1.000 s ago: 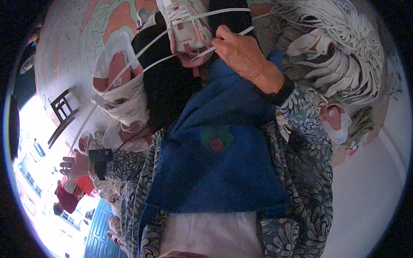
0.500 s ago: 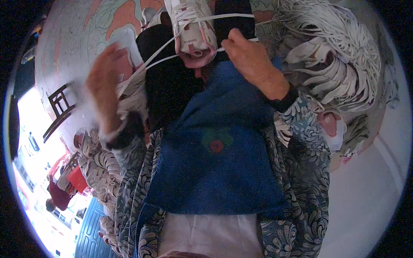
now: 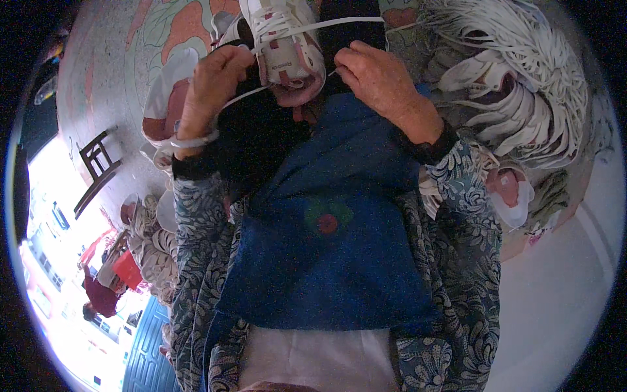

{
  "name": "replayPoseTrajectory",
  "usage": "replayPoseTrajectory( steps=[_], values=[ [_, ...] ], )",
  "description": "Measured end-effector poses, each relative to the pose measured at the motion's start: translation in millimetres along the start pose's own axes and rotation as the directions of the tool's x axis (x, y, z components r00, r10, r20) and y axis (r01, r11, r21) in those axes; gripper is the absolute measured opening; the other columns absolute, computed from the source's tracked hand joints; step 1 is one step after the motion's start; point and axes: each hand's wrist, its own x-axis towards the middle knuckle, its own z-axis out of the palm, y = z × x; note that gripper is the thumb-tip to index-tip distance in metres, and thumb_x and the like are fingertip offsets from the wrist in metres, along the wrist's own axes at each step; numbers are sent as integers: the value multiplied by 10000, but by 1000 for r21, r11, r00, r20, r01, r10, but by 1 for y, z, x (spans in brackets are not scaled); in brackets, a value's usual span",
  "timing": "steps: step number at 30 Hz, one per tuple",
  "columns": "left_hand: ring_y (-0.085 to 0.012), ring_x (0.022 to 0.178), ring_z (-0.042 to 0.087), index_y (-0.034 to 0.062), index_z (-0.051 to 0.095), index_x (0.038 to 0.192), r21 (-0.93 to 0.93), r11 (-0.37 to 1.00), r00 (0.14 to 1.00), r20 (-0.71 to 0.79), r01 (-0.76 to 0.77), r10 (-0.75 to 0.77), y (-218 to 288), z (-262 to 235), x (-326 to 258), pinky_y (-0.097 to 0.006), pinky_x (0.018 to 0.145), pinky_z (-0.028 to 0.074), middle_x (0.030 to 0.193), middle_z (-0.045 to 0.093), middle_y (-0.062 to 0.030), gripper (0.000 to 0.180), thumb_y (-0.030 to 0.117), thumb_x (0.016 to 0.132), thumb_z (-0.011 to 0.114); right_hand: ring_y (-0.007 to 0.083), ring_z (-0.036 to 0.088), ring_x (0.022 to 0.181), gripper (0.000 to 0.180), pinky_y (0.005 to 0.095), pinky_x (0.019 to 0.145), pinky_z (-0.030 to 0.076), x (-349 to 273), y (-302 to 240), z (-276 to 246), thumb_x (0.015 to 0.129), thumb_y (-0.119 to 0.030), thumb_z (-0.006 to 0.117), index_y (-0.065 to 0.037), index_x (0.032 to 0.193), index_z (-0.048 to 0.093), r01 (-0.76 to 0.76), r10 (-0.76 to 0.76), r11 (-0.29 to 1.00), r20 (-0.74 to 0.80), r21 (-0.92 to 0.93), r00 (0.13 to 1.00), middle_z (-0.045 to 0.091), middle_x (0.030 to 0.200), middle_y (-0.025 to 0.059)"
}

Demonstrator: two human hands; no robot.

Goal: The person sits on the floor and laces a white sneaker with pink accents using a long white shoelace. They thread the lace through the eyelets, pull it tight, and tie a knot. The person then picks up a bundle of additional laces and continues working with the shoe.

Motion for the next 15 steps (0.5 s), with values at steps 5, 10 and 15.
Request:
replayPoseTrajectory(
  steps=[5,10,15],
  values=[
    [-358,802,650,25,681,841,124,992,1000,-24,3,0,-21,-8,30,-420,700,498,835,655,-226,270,284,837,601,346,612,763,114,428,654,516,-1,-3,-4,851,-139,625,-56,922,590,-7,7,999,5,-33,1000,565,853,117],
    [-360,856,657,73,676,970,410,912,995,-85,-6,45,-24,4,34,-396,734,505,889,673,-194,240,280,883,592,351,613,784,106,427,655,505,7,-5,2,875,-142,605,-50,919,576,-67,72,995,-63,69,995,580,850,125],
    [-394,827,645,38,660,958,198,974,887,-424,-107,184,-8,-1,13,-432,716,512,896,676,-187,211,197,923,525,335,598,764,122,386,647,474,31,-6,7,889,-134,611,-27,926,567,-24,68,983,-237,182,969,591,834,121]
  ],
)
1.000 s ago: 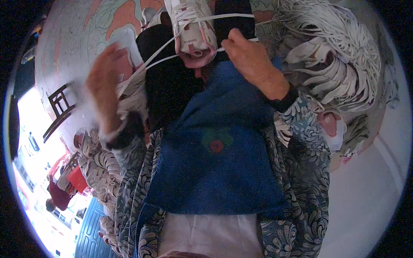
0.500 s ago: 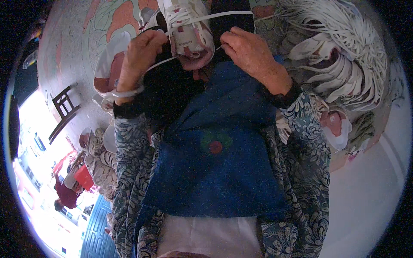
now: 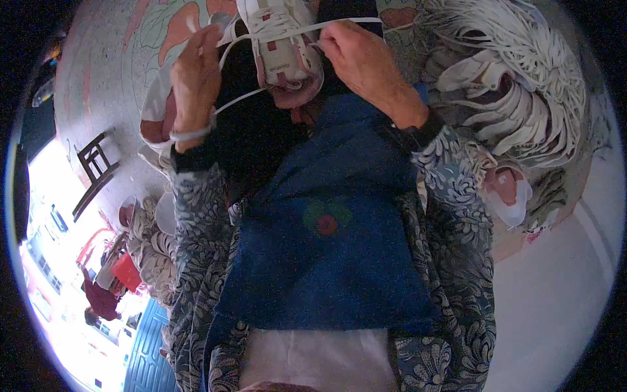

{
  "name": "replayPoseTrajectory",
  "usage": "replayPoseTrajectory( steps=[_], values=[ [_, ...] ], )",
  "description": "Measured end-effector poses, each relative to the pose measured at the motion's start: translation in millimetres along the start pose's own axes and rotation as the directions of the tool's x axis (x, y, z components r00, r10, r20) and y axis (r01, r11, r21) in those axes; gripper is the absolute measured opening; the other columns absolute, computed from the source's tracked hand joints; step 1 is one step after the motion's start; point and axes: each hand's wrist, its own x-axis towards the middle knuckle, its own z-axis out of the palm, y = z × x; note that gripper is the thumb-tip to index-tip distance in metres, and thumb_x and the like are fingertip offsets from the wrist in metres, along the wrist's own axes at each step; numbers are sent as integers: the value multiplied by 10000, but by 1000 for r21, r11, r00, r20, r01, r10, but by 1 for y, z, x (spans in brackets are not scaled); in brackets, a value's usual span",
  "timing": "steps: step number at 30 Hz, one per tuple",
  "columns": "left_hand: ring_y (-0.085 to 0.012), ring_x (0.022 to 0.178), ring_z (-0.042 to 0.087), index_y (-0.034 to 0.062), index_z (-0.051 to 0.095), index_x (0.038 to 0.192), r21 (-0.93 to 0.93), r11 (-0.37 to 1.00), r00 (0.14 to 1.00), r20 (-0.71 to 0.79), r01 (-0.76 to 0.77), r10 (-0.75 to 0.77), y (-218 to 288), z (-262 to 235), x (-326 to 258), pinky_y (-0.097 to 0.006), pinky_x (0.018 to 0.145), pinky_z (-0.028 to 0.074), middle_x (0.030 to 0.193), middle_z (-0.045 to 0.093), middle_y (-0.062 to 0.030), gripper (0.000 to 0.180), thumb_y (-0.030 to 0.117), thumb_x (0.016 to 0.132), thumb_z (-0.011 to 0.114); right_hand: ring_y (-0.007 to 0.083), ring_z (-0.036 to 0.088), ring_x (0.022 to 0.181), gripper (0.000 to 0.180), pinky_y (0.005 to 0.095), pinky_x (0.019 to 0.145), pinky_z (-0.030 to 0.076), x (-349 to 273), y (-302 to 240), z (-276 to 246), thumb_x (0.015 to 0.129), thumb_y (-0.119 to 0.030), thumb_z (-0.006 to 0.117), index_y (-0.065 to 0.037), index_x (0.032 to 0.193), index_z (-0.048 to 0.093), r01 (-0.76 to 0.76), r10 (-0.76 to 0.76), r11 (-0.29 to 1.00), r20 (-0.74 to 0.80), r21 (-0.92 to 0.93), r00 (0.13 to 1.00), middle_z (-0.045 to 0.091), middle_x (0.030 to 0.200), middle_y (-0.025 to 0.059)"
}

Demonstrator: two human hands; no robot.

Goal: The person sits on the floor and laces a white sneaker with pink accents using a long white shoelace. They thread the lace through the eyelets, pull it tight, and tie a knot. The person then picks up a bundle of additional laces and continues working with the shoe.

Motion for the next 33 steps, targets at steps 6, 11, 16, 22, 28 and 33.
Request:
replayPoseTrajectory(
  steps=[6,11,16,22,28,33],
  values=[
    [-211,760,666,2,637,1026,-206,978,987,157,-6,39,13,-14,-27,-315,709,512,867,701,-89,209,98,954,465,297,581,703,146,356,632,461,29,22,18,900,-161,610,-24,926,568,70,-82,989,-97,-128,992,594,814,114],
    [-132,686,637,-8,641,1015,-375,809,864,409,452,-293,9,-11,-39,-253,617,512,800,668,-93,214,119,952,480,275,592,707,159,350,649,469,20,12,-1,908,-164,604,-14,950,576,-38,34,997,66,61,997,613,818,123],
    [-88,548,570,-32,606,1070,-409,759,808,533,506,-251,21,-18,-34,-220,469,450,796,663,-70,214,94,937,495,274,593,707,160,357,659,472,15,10,9,910,-167,601,-14,952,578,-17,16,998,14,66,1000,613,821,136],
    [-60,458,491,-24,573,1149,-336,807,793,559,486,-245,20,-22,-41,-199,395,377,845,688,-45,265,139,953,499,306,596,726,177,369,669,476,25,14,17,925,-185,576,-8,936,568,-18,14,999,82,38,997,601,809,147],
    [-185,607,602,15,613,1119,-188,946,882,444,265,-159,3,-9,-34,-318,548,476,843,678,-113,277,219,965,506,321,591,723,190,394,643,460,47,17,8,930,-206,557,-16,928,570,167,-146,983,228,-73,963,597,806,149],
    [-356,782,648,45,648,1063,51,985,911,374,164,-171,6,-15,-29,-408,684,488,840,649,-203,271,252,956,512,315,603,728,204,406,654,468,62,8,5,916,-235,566,-35,949,588,-169,160,985,483,-24,861,597,784,147]
  ],
)
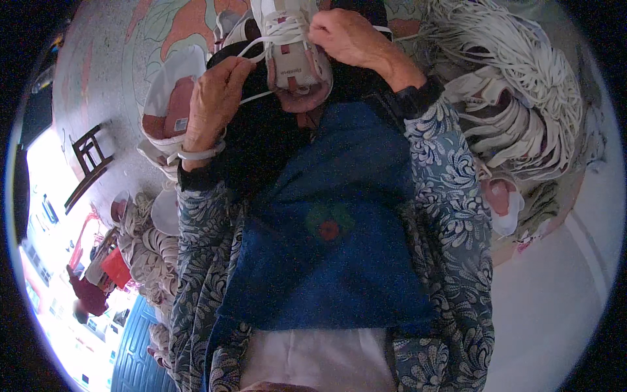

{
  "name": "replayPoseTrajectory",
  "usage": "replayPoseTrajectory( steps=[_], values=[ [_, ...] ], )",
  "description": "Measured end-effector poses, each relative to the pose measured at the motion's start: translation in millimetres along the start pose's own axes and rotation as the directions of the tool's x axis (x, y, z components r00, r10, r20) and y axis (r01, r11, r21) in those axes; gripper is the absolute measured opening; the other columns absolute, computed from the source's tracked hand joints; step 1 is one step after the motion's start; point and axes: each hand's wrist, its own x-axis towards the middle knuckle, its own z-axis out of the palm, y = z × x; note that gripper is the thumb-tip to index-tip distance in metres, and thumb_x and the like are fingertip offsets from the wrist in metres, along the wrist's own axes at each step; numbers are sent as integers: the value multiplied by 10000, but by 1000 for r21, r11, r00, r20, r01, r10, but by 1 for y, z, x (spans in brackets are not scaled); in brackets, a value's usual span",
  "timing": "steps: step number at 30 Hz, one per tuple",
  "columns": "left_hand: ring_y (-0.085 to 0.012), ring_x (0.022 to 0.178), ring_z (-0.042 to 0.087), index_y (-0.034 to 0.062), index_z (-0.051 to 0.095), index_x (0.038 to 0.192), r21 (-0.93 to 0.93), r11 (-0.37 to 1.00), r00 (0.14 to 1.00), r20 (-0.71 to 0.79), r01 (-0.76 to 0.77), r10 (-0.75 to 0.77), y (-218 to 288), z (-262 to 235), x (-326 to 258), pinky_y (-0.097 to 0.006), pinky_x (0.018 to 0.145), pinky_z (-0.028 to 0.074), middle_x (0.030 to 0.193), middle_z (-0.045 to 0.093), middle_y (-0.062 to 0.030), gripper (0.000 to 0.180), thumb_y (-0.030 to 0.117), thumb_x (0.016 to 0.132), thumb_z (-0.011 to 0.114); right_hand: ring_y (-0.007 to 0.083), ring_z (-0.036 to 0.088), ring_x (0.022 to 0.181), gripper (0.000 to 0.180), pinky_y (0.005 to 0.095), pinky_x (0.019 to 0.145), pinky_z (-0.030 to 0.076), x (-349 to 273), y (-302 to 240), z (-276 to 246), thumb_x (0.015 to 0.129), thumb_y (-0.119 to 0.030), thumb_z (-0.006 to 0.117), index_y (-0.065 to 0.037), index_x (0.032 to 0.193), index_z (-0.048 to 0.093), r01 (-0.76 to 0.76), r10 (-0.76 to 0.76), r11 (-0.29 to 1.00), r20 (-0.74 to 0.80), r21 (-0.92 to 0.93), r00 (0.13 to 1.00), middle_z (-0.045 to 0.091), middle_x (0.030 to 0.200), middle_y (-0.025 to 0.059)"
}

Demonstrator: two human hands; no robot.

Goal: The person sits on the floor and laces a white sneaker with pink accents using a long white shoelace. They thread the lace through the eyelets, pull it tight, and tie a knot. The person then picks up a bundle of additional laces and continues working with the shoe.

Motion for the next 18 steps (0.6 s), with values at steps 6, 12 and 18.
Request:
replayPoseTrajectory(
  steps=[6,12,18],
  values=[
    [-354,834,662,53,666,1044,-50,983,978,-125,-176,169,-13,8,3,-378,700,506,863,666,-199,276,279,932,556,289,615,755,231,390,654,501,-17,-15,19,862,-251,656,-58,985,618,140,-219,971,-476,-195,852,580,834,111],
    [-335,852,674,99,699,1021,-50,998,998,-55,28,-31,-9,11,9,-364,711,518,896,691,-163,273,322,905,592,355,643,796,388,423,654,558,-47,-39,38,814,-296,692,-29,1054,543,-4,-137,956,-456,-295,879,534,1047,145],
    [-337,864,671,166,716,1014,106,992,989,-136,70,-55,-5,13,18,-399,716,519,910,698,-137,279,387,893,595,365,624,788,266,422,665,559,-30,-22,55,816,-109,613,13,1032,519,-59,-83,945,-409,-322,909,530,1007,191]
  ],
)
